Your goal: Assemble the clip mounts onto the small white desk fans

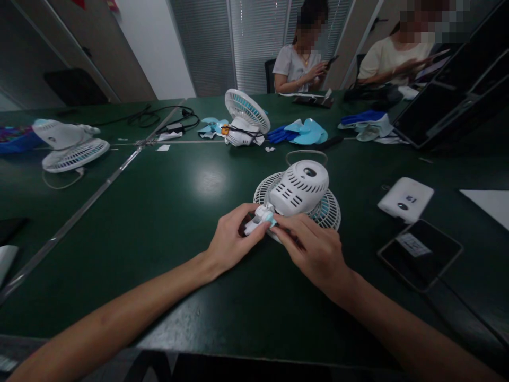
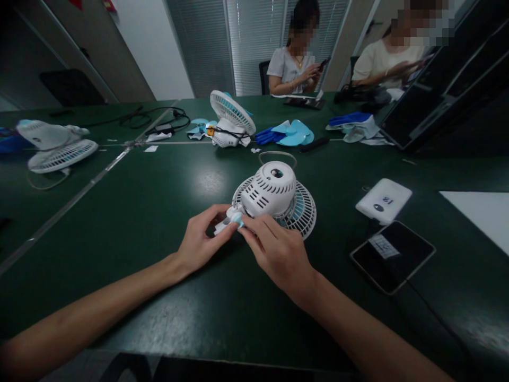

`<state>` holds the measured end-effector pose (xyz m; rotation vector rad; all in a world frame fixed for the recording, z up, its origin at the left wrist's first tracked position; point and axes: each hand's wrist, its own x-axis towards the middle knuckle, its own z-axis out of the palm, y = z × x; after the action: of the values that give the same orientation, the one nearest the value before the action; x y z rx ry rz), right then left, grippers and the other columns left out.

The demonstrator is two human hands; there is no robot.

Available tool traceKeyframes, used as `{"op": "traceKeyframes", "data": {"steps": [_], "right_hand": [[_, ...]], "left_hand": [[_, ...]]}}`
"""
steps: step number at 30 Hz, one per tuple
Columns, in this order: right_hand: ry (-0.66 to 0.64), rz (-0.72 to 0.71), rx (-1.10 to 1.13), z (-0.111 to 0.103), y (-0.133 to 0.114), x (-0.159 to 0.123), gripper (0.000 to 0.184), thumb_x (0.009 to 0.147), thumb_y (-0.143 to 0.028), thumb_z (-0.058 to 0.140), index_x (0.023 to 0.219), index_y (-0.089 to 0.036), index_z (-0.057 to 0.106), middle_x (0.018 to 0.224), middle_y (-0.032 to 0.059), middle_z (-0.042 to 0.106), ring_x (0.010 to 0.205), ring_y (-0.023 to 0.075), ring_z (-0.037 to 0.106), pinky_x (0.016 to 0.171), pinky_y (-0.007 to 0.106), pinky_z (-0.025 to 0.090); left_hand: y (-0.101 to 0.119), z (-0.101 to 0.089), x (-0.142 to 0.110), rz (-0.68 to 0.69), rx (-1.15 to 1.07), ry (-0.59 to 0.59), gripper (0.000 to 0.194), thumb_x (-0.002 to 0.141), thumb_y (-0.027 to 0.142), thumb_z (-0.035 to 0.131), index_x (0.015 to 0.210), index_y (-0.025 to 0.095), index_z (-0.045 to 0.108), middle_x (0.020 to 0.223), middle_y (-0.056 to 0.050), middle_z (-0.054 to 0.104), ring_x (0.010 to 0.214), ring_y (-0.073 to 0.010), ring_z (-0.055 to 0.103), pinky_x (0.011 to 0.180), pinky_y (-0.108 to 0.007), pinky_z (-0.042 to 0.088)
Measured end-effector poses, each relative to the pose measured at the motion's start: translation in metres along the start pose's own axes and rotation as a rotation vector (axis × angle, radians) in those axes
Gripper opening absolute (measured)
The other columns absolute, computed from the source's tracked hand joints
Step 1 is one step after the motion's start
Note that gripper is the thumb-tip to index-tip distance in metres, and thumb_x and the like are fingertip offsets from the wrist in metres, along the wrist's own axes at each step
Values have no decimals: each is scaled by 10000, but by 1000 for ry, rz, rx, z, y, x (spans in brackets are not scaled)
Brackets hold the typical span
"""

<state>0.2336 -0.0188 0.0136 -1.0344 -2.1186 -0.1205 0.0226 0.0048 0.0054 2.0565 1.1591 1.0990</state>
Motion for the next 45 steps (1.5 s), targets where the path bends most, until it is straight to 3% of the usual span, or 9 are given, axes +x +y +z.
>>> {"op": "traceKeyframes", "data": {"steps": [8,12,16,20,25,29,38,42,45], "right_hand": [[-16,51,64,0,0,3,167,1006,-218,621,851,-166,654,738,-12,655,632,101,609,572,264,420],[-1,43,53,0,2,2,80,1008,-241,628,996,-166,655,802,-15,693,667,97,639,592,254,443],[-56,-38,-25,-5,7,0,281,1004,-218,619,1282,-187,598,930,-8,735,676,99,659,595,257,457],[-79,-101,-82,-7,10,-1,298,1009,-177,604,1303,-222,607,981,-15,746,761,108,691,634,264,457],[-45,-74,-35,-6,7,1,84,1006,-227,632,1014,-164,687,792,-18,697,648,95,639,582,267,413],[-44,-66,-18,-7,3,4,139,1006,-207,616,885,-159,666,729,-20,656,615,97,607,560,270,392],[-88,-121,-87,-10,9,1,274,989,-169,612,1261,-202,616,962,-1,753,744,119,690,641,270,462],[-65,-95,-81,-13,8,2,88,1013,-221,608,1022,-183,686,820,-10,728,668,107,653,583,272,418],[-68,-79,-57,-13,7,4,163,1018,-228,599,883,-175,673,748,-17,691,627,101,624,551,274,384]], "left_hand": [[-1,1,-2,7,-31,-18,253,1026,347,575,1175,158,653,950,-46,689,778,-147,609,697,-272,501],[-1,1,-2,-10,-42,-23,261,1029,354,574,1193,166,652,959,-41,695,786,-145,612,709,-275,493],[-2,1,-3,-14,-50,-23,259,1033,354,568,1192,168,652,931,-35,693,764,-142,607,695,-271,485],[-4,2,-3,-20,-48,-21,253,1034,349,565,1199,175,645,963,-37,705,787,-145,619,719,-277,495],[-2,1,-4,9,-13,-47,231,1018,348,590,1164,179,651,934,-29,694,746,-133,596,653,-249,474],[-1,0,-4,16,0,-45,230,1017,340,591,1172,178,646,951,-31,700,746,-129,598,647,-243,471],[-1,1,-3,11,5,-42,249,1030,352,571,1192,177,642,962,-38,706,766,-145,613,680,-268,485],[0,1,-4,18,11,-39,252,1019,352,585,1186,173,647,965,-46,701,758,-145,611,654,-262,491],[1,0,-4,29,24,-48,258,1012,355,594,1186,172,649,957,-45,697,744,-139,610,632,-252,492]]}}
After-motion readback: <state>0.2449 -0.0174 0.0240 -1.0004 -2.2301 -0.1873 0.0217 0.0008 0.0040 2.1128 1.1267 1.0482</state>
